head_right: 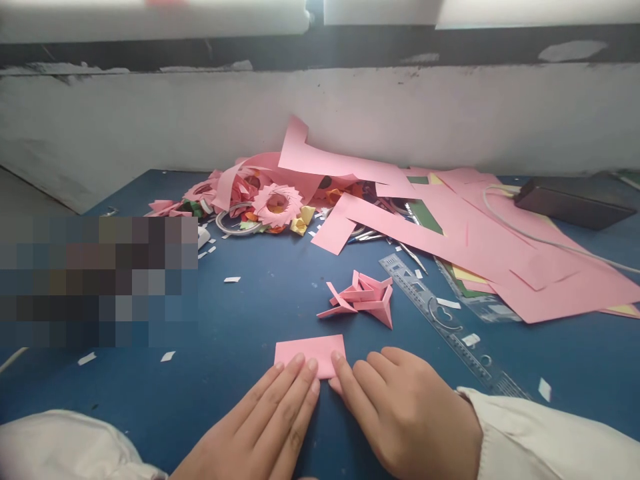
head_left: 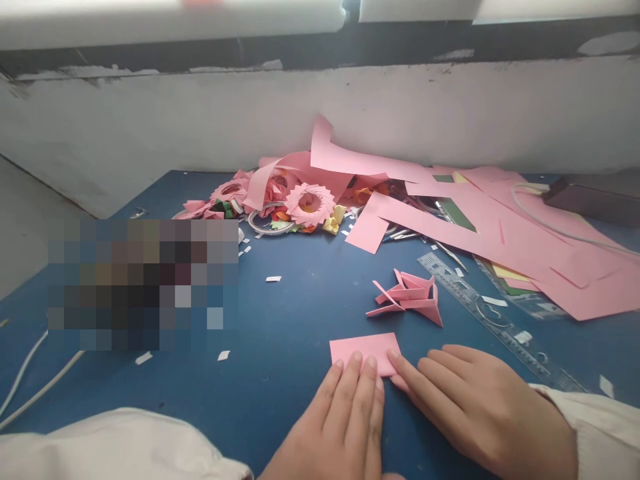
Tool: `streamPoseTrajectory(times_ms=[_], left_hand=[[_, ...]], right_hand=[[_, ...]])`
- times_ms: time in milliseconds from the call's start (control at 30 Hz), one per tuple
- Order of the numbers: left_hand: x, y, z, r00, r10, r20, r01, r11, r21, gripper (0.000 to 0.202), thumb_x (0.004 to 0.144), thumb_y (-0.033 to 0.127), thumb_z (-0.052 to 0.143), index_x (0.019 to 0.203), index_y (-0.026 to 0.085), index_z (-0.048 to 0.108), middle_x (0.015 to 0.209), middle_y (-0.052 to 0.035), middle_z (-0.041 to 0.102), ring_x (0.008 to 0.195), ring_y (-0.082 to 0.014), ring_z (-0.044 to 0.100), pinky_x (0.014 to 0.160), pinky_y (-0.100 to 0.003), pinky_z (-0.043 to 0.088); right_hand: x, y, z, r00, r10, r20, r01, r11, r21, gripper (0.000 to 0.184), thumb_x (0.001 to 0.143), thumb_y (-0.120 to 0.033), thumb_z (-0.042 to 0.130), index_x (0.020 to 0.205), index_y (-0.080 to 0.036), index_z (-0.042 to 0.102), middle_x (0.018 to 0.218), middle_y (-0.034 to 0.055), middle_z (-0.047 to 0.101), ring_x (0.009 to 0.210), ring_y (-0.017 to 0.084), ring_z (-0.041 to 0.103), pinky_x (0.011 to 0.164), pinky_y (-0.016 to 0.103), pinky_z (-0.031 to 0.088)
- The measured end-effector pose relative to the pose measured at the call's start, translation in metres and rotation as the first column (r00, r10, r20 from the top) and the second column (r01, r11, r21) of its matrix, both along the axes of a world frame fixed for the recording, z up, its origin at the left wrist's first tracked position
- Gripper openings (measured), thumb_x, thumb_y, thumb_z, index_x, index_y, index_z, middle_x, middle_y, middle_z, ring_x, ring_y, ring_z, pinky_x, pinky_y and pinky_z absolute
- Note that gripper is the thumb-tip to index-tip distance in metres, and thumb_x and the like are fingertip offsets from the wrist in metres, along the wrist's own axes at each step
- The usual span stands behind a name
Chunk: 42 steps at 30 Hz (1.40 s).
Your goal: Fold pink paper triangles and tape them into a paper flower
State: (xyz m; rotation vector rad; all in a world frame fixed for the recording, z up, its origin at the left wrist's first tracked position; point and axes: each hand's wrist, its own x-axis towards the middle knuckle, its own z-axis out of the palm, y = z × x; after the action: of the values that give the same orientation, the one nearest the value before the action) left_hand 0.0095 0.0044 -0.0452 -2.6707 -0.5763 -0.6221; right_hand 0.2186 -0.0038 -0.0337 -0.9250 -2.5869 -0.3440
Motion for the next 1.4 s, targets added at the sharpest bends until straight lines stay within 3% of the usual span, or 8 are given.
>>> streamPoseTrajectory(times_ms=[333,800,1267,1400], left_hand=[[-0.002,-0.003,0.002,0.999,0.035,-0.028,-0.037,0.997,-0.068,0.043,0.096,0.031,0.03,0.104,0.005,0.064,0.107,-0.0107,0.069,0.103,-0.0237,0.062,0.092,-0.035,0.041],[-0.002,-0.002,0.001,0.999,0.024,-0.036,-0.025,0.999,-0.036,0.036,0.095,0.026,0.036,0.104,0.004,0.063,0.107,-0.012,0.068,0.103,-0.0246,0.062,0.09,-0.036,0.043],[0.0,0.0,0.008,0.999,0.006,-0.044,-0.006,1.0,0.01,0.033,0.091,0.023,0.042,0.101,0.002,0.065,0.103,-0.0127,0.069,0.096,-0.0261,0.066,0.077,-0.034,0.053],[0.0,0.001,0.01,0.999,-0.001,-0.052,0.002,1.0,0.003,0.033,0.091,0.024,0.042,0.103,0.003,0.065,0.104,-0.0128,0.069,0.097,-0.026,0.066,0.076,-0.033,0.055]], right_hand=[[0.001,-0.001,-0.003,1.0,0.003,-0.012,-0.004,1.0,-0.029,0.019,0.085,-0.006,0.048,0.099,-0.002,0.06,0.063,0.0048,0.06,0.055,0.016,0.054,0.052,0.033,0.039],[0.0,0.0,-0.004,0.998,-0.019,-0.052,0.017,0.999,-0.033,0.018,0.087,-0.008,0.047,0.099,-0.005,0.06,0.061,0.0021,0.057,0.054,0.014,0.051,0.053,0.031,0.037],[-0.003,0.0,-0.001,0.998,-0.004,-0.067,0.004,1.0,-0.008,0.017,0.086,-0.01,0.051,0.096,-0.002,0.061,0.058,0.0034,0.058,0.051,0.016,0.052,0.049,0.033,0.037],[-0.003,-0.002,0.001,0.997,0.056,-0.061,-0.057,0.998,-0.013,0.019,0.086,-0.013,0.05,0.097,-0.002,0.062,0.055,0.0013,0.054,0.048,0.015,0.048,0.047,0.033,0.036]])
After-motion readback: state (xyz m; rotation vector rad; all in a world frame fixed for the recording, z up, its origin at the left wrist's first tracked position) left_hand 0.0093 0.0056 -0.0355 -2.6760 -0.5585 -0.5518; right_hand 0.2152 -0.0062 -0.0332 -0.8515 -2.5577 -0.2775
